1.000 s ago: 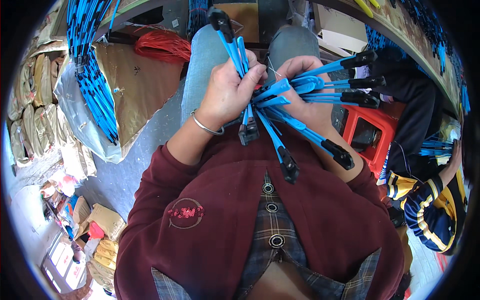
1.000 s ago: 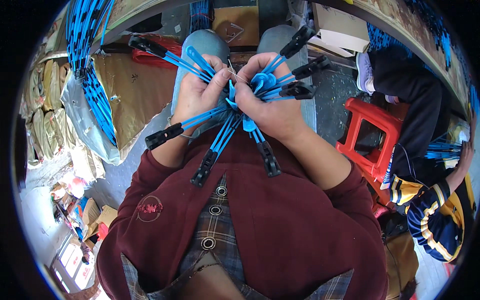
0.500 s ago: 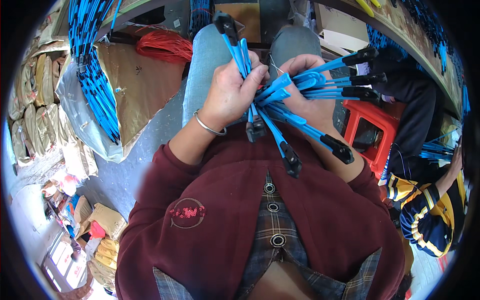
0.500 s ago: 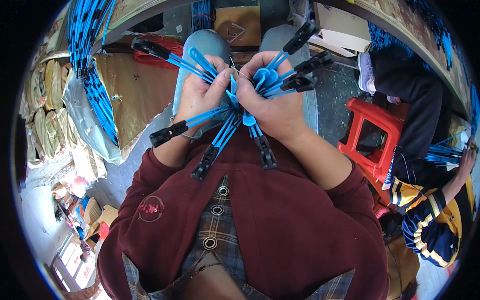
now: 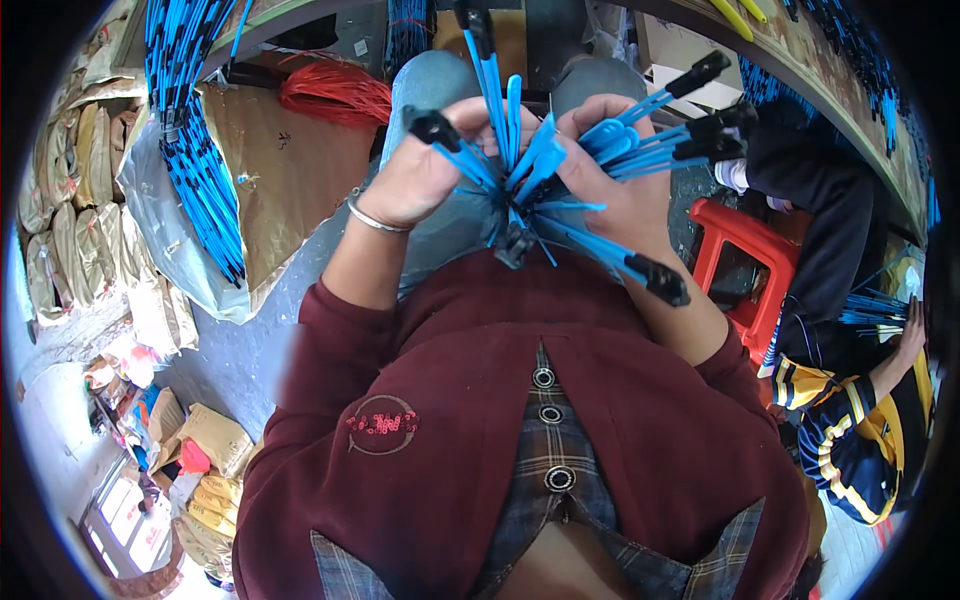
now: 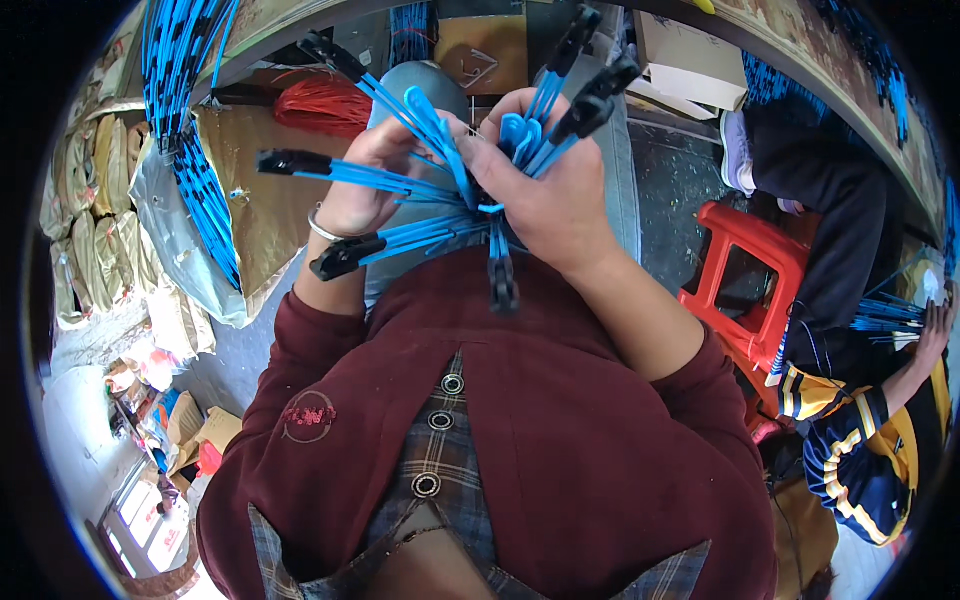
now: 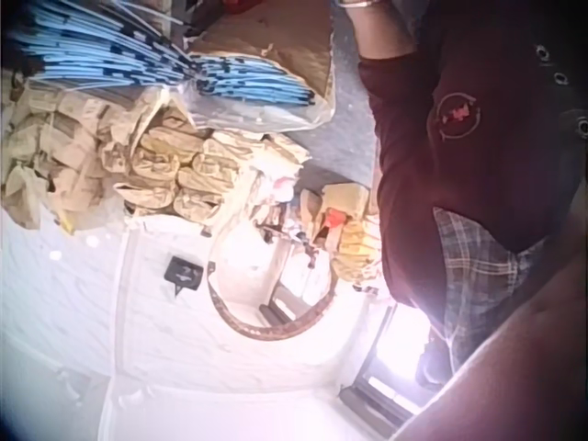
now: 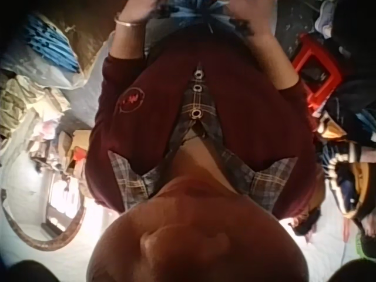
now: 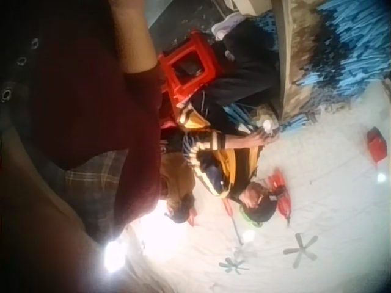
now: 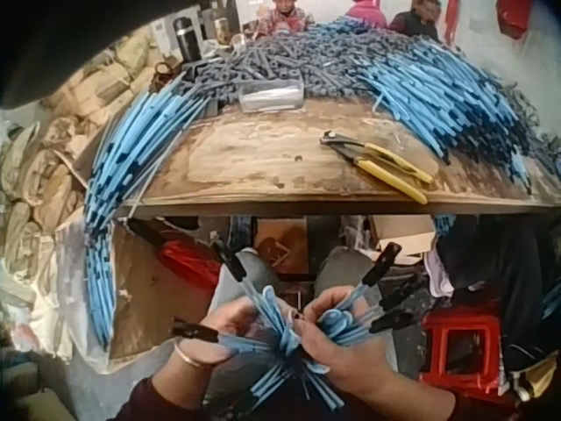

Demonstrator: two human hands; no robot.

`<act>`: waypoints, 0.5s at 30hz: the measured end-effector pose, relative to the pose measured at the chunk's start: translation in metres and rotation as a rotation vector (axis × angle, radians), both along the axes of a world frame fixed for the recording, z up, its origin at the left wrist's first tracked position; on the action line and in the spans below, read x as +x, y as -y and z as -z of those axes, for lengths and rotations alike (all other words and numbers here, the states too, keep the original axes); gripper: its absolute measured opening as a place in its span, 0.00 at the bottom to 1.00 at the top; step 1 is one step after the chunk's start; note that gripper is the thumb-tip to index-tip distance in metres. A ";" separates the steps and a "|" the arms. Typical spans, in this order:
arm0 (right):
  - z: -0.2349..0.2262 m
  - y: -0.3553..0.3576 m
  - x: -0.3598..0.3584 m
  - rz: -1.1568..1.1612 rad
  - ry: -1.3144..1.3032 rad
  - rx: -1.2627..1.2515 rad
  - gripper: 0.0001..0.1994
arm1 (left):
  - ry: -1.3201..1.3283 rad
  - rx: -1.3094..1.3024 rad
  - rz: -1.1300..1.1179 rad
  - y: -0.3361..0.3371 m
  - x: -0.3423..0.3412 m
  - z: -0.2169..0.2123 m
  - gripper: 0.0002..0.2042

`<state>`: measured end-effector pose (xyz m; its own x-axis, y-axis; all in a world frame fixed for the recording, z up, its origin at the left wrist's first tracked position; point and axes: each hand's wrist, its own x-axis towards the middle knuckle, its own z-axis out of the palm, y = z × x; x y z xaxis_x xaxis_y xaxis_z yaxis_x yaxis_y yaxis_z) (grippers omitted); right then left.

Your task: The person gathers umbrella ribs, threads a wire through their ends, and attaches them to a plastic hub before tightening and trimming the wire with pliers.

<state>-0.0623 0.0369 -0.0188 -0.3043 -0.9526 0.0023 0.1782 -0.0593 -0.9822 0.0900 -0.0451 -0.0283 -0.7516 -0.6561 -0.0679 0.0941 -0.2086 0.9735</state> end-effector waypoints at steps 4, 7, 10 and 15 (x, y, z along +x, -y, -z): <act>0.002 0.006 0.000 0.030 -0.003 -0.006 0.08 | 0.061 -0.206 0.080 -0.001 -0.004 -0.001 0.19; 0.008 0.008 -0.004 0.053 -0.087 -0.031 0.08 | 0.106 -0.323 0.090 -0.001 -0.003 0.001 0.21; 0.010 0.008 -0.008 -0.026 -0.116 -0.014 0.12 | 0.057 -0.323 0.098 0.001 -0.001 0.003 0.22; 0.006 0.002 -0.012 -0.179 -0.042 0.067 0.15 | -0.021 -0.337 0.113 -0.004 -0.002 0.000 0.20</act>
